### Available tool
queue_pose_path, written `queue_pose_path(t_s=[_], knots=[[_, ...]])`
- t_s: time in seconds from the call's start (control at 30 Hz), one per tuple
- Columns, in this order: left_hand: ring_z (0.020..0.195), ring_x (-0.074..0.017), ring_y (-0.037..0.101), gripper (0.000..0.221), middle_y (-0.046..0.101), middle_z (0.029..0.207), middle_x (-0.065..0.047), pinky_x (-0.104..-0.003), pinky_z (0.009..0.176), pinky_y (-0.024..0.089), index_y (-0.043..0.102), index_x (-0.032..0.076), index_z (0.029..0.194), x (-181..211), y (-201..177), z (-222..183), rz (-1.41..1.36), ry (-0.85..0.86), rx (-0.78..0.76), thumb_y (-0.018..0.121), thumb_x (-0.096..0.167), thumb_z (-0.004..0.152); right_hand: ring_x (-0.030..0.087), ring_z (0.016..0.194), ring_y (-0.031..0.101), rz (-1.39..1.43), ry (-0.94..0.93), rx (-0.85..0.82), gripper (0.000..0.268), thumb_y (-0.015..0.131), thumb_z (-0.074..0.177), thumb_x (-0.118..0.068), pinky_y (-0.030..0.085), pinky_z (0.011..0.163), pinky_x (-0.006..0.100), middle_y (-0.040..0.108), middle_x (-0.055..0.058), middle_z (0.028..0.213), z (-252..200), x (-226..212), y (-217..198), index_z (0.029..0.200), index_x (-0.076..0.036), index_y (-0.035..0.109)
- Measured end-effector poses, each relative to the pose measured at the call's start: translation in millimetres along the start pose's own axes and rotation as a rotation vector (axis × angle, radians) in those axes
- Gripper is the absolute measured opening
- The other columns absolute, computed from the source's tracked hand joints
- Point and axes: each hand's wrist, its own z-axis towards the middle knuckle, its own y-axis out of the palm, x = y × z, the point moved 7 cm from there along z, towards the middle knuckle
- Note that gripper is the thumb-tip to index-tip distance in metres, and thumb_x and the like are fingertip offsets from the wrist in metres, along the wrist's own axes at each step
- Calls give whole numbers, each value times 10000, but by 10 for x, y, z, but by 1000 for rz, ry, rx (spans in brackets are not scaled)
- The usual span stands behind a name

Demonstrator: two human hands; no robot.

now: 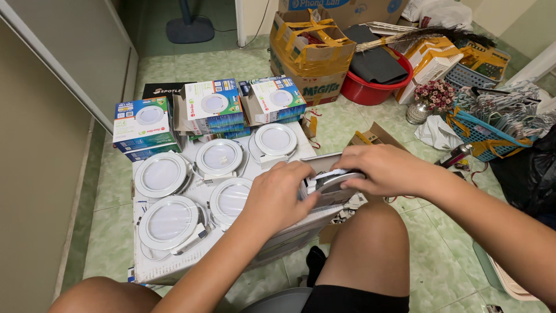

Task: The person unboxes and handles round white LED light fixtures by hand, turning them over to show the rear casing and wiring.

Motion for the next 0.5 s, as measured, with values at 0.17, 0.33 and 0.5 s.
queue_pose_path(t_s=[0.17,0.33,0.5], knots=[[1000,-286,664,259,690,981,-47,-455,858,551,724,141,1075,-92,206,82,191,34,-22,729,251,841,331,997,741,55,-27,7,293,740,893,-385,608,857,496,743,37,1007,23,-24,6,1119,-200,727],[1017,-307,653,281,689,1026,-68,-516,992,460,771,124,1041,-11,138,120,266,83,-67,708,327,857,328,1002,747,97,12,16,334,733,890,-419,596,855,528,786,14,1040,-1,24,-29,1181,-256,726],[1025,-323,644,275,662,1030,-65,-552,1031,418,811,160,944,-135,253,211,280,-1,-159,592,327,937,322,964,772,119,-78,84,294,756,888,-396,613,809,489,823,41,1002,3,-69,-98,1123,-221,781]])
